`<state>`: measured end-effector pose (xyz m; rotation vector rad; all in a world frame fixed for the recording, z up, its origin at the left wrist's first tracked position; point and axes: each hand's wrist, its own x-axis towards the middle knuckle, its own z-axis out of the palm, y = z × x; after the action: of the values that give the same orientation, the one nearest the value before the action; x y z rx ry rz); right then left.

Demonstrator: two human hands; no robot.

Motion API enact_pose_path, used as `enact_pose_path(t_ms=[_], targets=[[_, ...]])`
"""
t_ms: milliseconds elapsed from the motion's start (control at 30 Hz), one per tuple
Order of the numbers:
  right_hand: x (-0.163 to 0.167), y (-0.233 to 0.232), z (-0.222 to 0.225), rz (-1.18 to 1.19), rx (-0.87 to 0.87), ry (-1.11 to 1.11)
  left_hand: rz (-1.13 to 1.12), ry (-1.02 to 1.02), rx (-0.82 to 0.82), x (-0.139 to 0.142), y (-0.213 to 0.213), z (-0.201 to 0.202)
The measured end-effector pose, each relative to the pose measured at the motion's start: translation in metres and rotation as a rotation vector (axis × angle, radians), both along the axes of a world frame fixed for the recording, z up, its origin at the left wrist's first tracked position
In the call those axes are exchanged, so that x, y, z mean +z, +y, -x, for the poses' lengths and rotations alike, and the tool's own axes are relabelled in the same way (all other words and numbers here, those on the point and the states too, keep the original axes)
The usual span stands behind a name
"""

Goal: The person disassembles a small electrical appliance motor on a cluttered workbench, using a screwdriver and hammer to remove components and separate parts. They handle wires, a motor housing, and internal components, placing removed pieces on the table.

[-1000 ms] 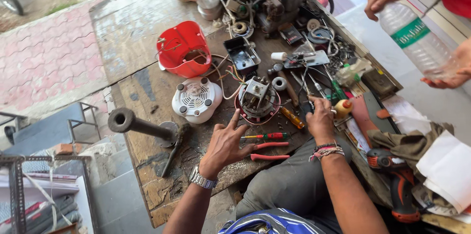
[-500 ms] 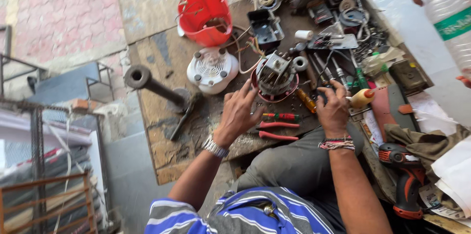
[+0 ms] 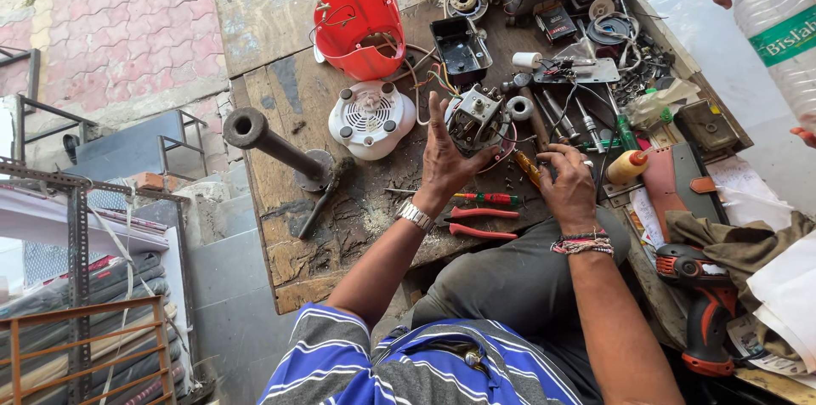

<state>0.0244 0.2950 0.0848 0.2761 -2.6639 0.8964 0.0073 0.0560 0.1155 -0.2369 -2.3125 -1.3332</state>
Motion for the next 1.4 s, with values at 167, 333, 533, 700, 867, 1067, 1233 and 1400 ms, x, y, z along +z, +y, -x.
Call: enact_pose_path(t_ms=[167,333,533,700,867,1067,1233,1400], targets=[[0.005,-0.005,0.003,-0.032,0.011,0.016,0.019,0.095,0.023,-0.004,0.003,0.012],[0.011,-0.021,0.009,-0.032,0.071,-0.002,0.067,0.156,0.011,0.000,-0.007,0.026],[0.023,-0.072,0.022,-0.020,0.026,0.087,-0.015,0.118,0.002,0.015,0.000,0.038],[0.026,-0.070,0.023,0.055,0.022,0.091,0.113,0.135,0.054,0.029,0.006,0.039],[0.019,-0.058,0.033,0.157,0.056,-0.005,0.108,0.093,0.037,0.041,0.011,0.040],[0.022,-0.052,0.031,0.226,0.096,-0.082,-0.054,-0.064,-0.018,0.049,0.015,0.031],[0.039,-0.051,0.023,0.270,0.098,-0.133,-0.043,0.133,0.021,0.044,0.002,0.007],[0.054,-0.051,0.022,0.237,0.065,-0.133,-0.152,0.095,0.122,0.042,-0.005,-0.013]])
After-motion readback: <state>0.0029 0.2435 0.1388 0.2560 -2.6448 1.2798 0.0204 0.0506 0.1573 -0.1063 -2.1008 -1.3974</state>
